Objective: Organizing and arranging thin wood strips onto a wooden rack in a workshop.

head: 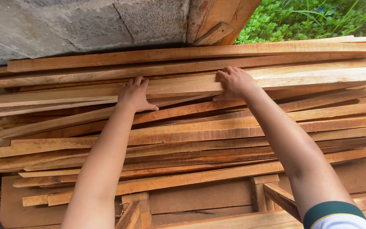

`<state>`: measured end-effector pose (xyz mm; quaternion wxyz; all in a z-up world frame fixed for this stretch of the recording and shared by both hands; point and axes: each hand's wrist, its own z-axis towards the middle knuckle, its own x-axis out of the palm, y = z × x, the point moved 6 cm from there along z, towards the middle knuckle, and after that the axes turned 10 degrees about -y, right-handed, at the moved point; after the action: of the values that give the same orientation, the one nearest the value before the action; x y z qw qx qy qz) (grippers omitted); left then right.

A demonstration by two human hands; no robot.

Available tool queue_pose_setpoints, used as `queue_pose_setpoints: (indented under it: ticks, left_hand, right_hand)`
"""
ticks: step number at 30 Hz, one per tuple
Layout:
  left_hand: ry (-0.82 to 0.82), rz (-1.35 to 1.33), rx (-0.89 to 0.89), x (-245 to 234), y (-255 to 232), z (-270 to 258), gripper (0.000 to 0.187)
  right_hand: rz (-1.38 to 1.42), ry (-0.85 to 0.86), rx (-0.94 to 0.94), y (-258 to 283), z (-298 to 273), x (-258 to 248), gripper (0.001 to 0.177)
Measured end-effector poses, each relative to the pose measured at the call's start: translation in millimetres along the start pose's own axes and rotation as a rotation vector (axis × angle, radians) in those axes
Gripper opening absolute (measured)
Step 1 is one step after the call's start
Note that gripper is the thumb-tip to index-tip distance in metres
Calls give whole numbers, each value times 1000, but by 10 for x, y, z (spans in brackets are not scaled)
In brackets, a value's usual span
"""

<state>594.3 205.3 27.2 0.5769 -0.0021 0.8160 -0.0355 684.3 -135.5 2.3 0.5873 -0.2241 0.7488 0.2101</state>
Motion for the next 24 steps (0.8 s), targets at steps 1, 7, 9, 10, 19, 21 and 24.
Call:
queue_pose_setpoints:
  ticks: [1, 7, 9, 10, 19, 21, 24]
  left_hand:
    - [1, 0, -2, 75, 0, 8, 115]
    - [-21, 136, 43, 352, 92, 166, 112]
    - [-59, 40, 76, 318, 62, 146, 99]
    - [-62, 39, 79, 321, 67, 177, 99]
    - [77, -25, 75, 282, 13, 69, 95]
    - [91, -54, 76, 350, 32, 71, 91]
    - [108, -76, 81, 349, 23, 112, 94]
  right_hand:
    - [1, 1, -2, 28, -7, 6, 114]
    - [-88, 48, -32, -26, -55, 101, 104]
    - [-4, 18, -96, 26, -146, 69, 97]
    - [-6, 16, -93, 17, -180, 13, 97]
    - [70, 113, -53, 28, -86, 12, 92]
    - [137, 195, 31, 12, -88, 27, 98]
    - [118, 244, 52, 77, -70, -153, 98]
